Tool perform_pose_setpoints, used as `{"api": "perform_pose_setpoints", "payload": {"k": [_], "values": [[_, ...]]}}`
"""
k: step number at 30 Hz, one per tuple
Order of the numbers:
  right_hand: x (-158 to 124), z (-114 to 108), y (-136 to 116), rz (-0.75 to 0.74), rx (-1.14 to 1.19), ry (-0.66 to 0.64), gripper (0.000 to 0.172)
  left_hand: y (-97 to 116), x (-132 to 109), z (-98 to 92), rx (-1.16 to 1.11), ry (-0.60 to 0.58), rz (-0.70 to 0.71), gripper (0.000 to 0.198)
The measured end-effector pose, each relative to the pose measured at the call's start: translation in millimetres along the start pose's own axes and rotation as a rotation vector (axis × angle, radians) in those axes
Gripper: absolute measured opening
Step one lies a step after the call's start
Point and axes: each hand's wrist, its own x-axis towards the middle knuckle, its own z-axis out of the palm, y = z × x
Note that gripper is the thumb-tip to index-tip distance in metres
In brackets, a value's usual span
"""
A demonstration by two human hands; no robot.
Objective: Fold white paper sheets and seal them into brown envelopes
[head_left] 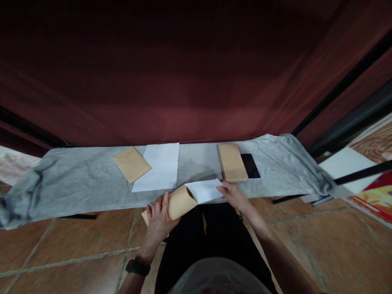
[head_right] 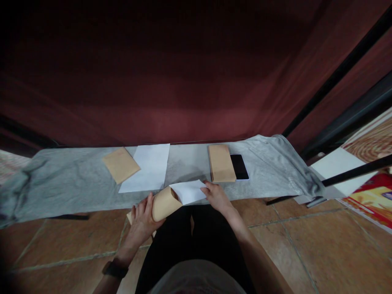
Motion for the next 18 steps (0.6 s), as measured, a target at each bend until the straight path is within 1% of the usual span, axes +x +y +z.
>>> {"api": "perform_pose_setpoints", "payload": {"k": [5, 8, 10, 13, 18], "values": [[-1, -13, -10, 0.023, -0.25, -0.041, 0.016, 1, 0, 1.4, -0.011, -0.007, -0.013, 0.104], [0, -12, -12, 0.033, -0.32, -0.04, 0.013, 3, 0, 4.3, -0.011, 0.003, 0.018, 0.103], [0, -5, -10, 0.032, -0.302, -0.016, 0.013, 6, 1, 6.0, -0.034, 0.004, 0.033, 0.105], [-4, 13, -10, 0.011, -0.19, 0.041, 0.015, 15, 4, 7.1, -0.093, 0.0, 0.055, 0.109], [-13, 46, -15, -0.087, -0.002, 0.091, 0.018, 33, 8, 5.0, -0.149, -0.002, 0.131, 0.108]]}}
